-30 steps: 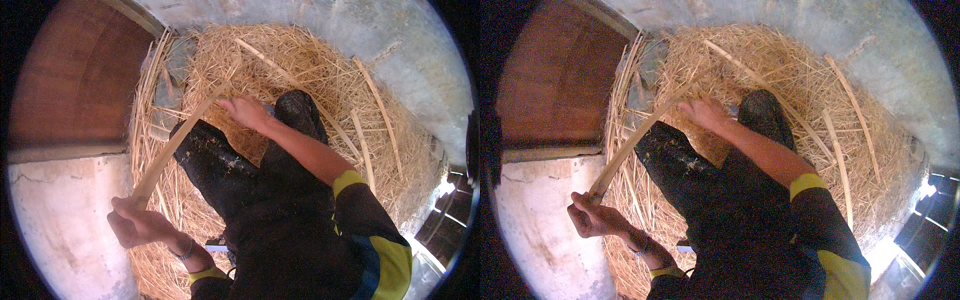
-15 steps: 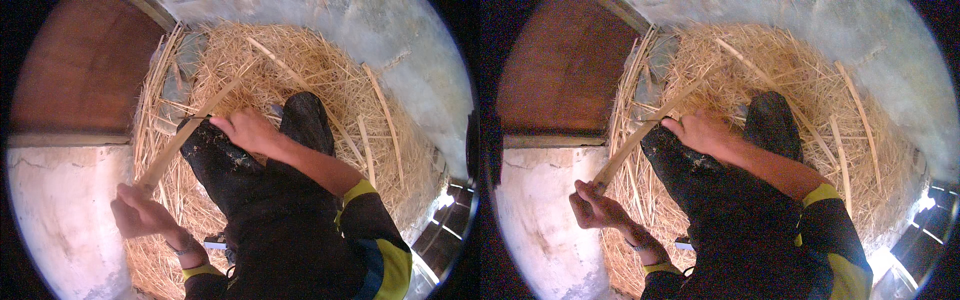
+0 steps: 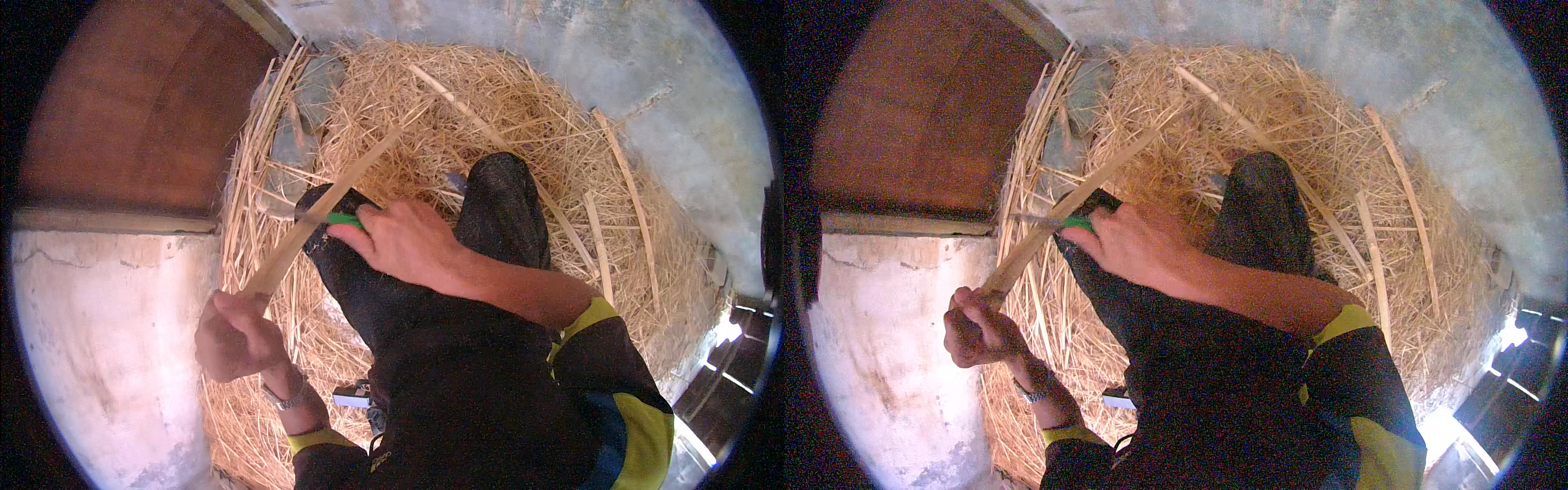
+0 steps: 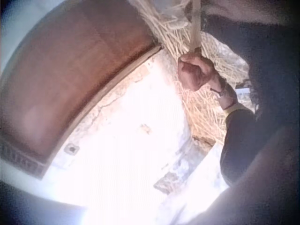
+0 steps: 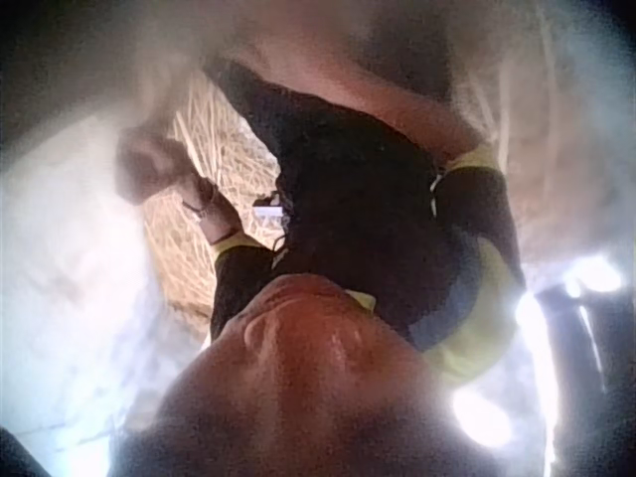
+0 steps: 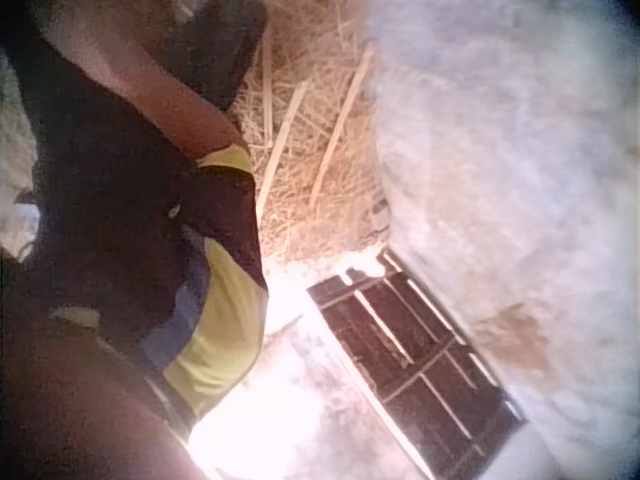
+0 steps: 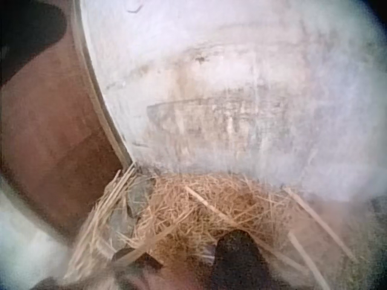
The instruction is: The person sits on a bed of straw and uses a green knife to split a long bamboo strip into thinner slivers. They hold the strip with their left hand and carefully shave off thin layers with the knife in their right hand, repeating the process along the length of the material.
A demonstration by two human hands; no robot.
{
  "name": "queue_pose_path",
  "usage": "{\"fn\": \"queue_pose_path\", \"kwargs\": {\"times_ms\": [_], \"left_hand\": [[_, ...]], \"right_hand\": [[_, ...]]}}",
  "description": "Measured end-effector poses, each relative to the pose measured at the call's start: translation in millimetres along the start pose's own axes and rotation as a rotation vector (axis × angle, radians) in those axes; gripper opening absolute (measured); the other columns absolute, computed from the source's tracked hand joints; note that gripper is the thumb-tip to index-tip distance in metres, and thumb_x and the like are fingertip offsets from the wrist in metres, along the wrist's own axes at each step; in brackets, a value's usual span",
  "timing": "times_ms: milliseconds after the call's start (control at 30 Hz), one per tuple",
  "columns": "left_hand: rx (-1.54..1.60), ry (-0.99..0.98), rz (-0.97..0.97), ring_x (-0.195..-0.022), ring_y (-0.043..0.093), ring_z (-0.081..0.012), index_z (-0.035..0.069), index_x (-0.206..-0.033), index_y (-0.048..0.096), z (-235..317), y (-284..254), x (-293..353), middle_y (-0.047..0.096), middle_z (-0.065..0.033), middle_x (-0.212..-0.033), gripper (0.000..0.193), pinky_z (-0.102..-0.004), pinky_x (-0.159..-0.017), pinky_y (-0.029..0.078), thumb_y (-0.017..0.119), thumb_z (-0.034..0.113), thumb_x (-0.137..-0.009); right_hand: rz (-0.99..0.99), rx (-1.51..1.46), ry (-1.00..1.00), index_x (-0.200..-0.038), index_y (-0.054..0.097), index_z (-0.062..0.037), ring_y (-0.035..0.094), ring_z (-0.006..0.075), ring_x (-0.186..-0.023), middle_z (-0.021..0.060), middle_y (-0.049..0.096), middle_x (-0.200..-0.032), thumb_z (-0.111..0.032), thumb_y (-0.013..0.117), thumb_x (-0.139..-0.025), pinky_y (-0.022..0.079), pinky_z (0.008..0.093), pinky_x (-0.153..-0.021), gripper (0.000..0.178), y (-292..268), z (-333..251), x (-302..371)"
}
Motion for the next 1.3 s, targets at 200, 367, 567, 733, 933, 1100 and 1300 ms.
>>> {"fn": "queue_pose_path", "kwargs": {"times_ms": [200, 367, 567, 733, 933, 1100, 1300], "left_hand": [[-0.011, 0.045, -0.025, -0.045, 0.053, -0.0219, -0.006, -0.07, 0.06, 10, 1, 6, 0.058, -0.0139, -0.06, 0.016, -0.0296, -0.043, 0.042, 0.056, 0.006, -0.079], [0.115, -0.006, -0.002, -0.045, 0.05, -0.0168, -0.007, -0.063, 0.057, 19, 3, 0, 0.059, -0.0142, -0.058, 0.022, -0.028, -0.042, 0.041, 0.059, 0.007, -0.08], [0.038, -0.093, 0.0, -0.046, 0.05, -0.0158, -0.007, -0.058, 0.052, 25, 5, 0, 0.057, -0.0145, -0.057, 0.028, -0.0283, -0.043, 0.043, 0.057, 0.006, -0.083], [0.187, -0.203, -0.014, -0.05, 0.051, -0.0148, -0.006, -0.06, 0.053, 27, 7, -7, 0.058, -0.0134, -0.06, 0.026, -0.0254, -0.047, 0.045, 0.058, 0.006, -0.083], [-0.074, -0.324, 0.027, -0.047, 0.044, -0.011, 0.0, -0.055, 0.049, 18, 18, -10, 0.052, -0.0064, -0.051, 0.035, -0.0256, -0.045, 0.039, 0.061, 0.015, -0.084], [0.068, -0.258, 0.093, -0.048, 0.045, -0.007, 0.0, -0.055, 0.053, -16, 32, -44, 0.052, -0.004, -0.05, 0.033, -0.0243, -0.043, 0.038, 0.061, 0.016, -0.083], [0.239, -0.236, 0.102, -0.051, 0.045, -0.0051, -0.002, -0.059, 0.055, -6, 59, -71, 0.054, -0.0025, -0.053, 0.029, -0.0218, -0.046, 0.038, 0.06, 0.012, -0.083]], "right_hand": [[-0.082, 0.061, 0.194, -0.077, 0.064, 0.0022, 0.06, 0.0415, -0.067, 0.0249, 0.058, -0.066, -0.044, 0.038, -0.091, 0.048, 0.0488, -0.067, 0.055, 1, 51, -13], [0.038, -0.114, -0.025, -0.073, 0.061, 0.0032, 0.057, 0.0405, -0.056, 0.0252, 0.055, -0.059, -0.042, 0.042, -0.09, 0.047, 0.0467, -0.055, 0.052, 8, 16, 8], [-0.039, -0.061, 0.095, -0.072, 0.06, 0.0022, 0.058, 0.0411, -0.058, 0.0229, 0.056, -0.057, -0.043, 0.043, -0.089, 0.048, 0.0467, -0.058, 0.051, 6, 33, 1], [0.023, -0.132, 0.067, -0.081, 0.06, 0.0047, 0.06, 0.0396, -0.068, 0.0262, 0.058, -0.068, -0.042, 0.037, -0.092, 0.048, 0.0474, -0.061, 0.053, 33, 68, -14], [0.058, 0.021, 0.283, -0.07, 0.059, 0.0069, 0.059, 0.0412, -0.068, 0.0262, 0.06, -0.072, -0.046, 0.033, -0.092, 0.046, 0.0489, -0.065, 0.063, 82, 203, -26], [-0.892, 0.01, 0.388, -0.086, 0.063, 0.0004, 0.062, 0.0303, -0.061, 0.0178, 0.063, -0.072, -0.039, 0.037, -0.089, 0.05, 0.0436, -0.064, 0.047, 110, 177, -9], [-0.689, 0.471, 0.455, -0.092, 0.063, -0.0018, 0.063, 0.0253, -0.069, 0.0141, 0.064, -0.079, -0.018, 0.057, -0.081, 0.05, 0.0394, -0.057, 0.021, 127, 270, -45]]}}
Point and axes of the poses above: each hand's wrist, its own x-axis away from the middle knuckle, its own y-axis out of the palm, z = x × y, the point moved 3 cm from there along -x, towards the middle knuckle
